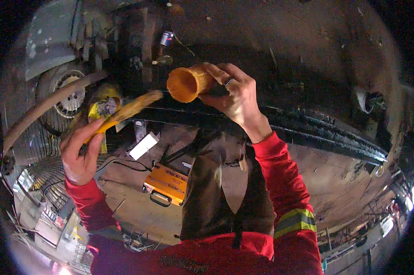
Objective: The person applies a viscous orange substance from a small cup onto a dark curved metal surface using a brush, repeatedly dipping the brush and spreading the material along the seam. They then move to a different area and place a long dark strip onto a flat surface, pressing it down.
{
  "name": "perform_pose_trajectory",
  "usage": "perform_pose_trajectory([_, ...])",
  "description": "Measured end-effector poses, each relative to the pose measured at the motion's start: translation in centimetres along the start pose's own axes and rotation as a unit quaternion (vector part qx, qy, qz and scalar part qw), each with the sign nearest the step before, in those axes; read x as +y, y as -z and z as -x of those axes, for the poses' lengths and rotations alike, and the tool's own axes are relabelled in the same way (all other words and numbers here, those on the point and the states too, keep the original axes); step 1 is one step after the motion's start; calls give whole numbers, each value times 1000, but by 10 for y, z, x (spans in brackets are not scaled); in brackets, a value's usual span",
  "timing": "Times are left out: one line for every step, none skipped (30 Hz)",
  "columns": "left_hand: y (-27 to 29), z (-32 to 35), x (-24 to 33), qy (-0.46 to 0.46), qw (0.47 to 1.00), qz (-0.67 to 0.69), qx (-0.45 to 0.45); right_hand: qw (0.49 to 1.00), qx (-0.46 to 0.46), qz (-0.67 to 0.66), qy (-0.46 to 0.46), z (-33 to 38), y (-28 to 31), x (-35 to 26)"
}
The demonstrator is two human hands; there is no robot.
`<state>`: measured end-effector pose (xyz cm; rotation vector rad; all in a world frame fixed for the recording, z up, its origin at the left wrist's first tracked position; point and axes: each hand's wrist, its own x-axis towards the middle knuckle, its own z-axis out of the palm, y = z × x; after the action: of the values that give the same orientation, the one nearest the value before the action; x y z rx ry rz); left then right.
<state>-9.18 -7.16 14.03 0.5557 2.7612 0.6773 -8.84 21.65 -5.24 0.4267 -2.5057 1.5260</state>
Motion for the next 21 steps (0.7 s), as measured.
perform_pose_trajectory([8, -15, 14, -59, 998, -38, -5, 1000, -3, 3, 4, -8, 1, -9])
perform_pose_trajectory([14, -26, 25, -74, 994, -84, -18, 1000, -4, -6, 7, -14, 1, -15])
perform_pose_trajectory([18, -31, 36, -86, 987, -132, -31, 1000, -5, -17, 12, -19, 0, -23])
perform_pose_trajectory([21, -34, 44, -98, 978, -178, -45, 1000, -7, -27, 14, -22, 1, -29])
perform_pose_trajectory([19, -36, 47, -110, 973, -203, -23, 999, -5, -24, 22, -25, 2, -32])
perform_pose_trajectory([16, -37, 50, -111, 969, -218, -24, 999, -4, -21, 33, -28, 3, -36])
perform_pose_trajectory([13, -38, 53, -112, 965, -234, -26, 999, -4, -19, 43, -30, 3, -38])
perform_pose_trajectory([10, -40, 55, -113, 961, -249, -28, 998, -3, -16, 53, -32, 5, -41])
perform_pose_trajectory([8, -40, 54, -106, 965, -234, -46, 999, -7, -7, 52, -31, 4, -41])
perform_pose_trajectory([5, -41, 49, -83, 982, -163, -49, 999, -11, 2, 50, -30, 3, -42])
perform_pose_trajectory([0, -42, 40, -60, 993, -91, -52, 999, -15, 10, 49, -28, 2, -42])
perform_pose_trajectory([-3, -43, 34, -37, 998, -19, -54, 999, -14, 20, 41, -25, 3, -41])
perform_pose_trajectory([-2, -41, 28, 25, 996, 33, -77, 999, -14, 30, 34, -22, 4, -40])
perform_pose_trajectory([-1, -36, 22, 39, 996, 52, -66, 999, -13, 40, 26, -20, 5, -40])
perform_pose_trajectory([-1, -31, 17, 53, 994, 72, -55, 999, -20, 37, 14, -19, 6, -41])
perform_pose_trajectory([-1, -27, 15, 67, 993, 92, -44, 999, -27, 34, 2, -18, 8, -44])
perform_pose_trajectory([-2, -25, 20, 97, 990, 87, -52, 999, -34, 30, -10, -18, 8, -45])
perform_pose_trajectory([-9, -23, 20, 89, 991, 81, -56, 999, -33, 29, -7, -16, 6, -46])
perform_pose_trajectory([-18, -22, 19, 82, 992, 74, -59, 999, -32, 27, -2, -15, 5, -47])
perform_pose_trajectory([-24, -21, 18, 74, 993, 67, -62, 999, -32, 26, 2, -15, 3, -48])
perform_pose_trajectory([-27, -22, 17, 83, 989, 94, -73, 999, -35, 32, -1, -15, 2, -49])
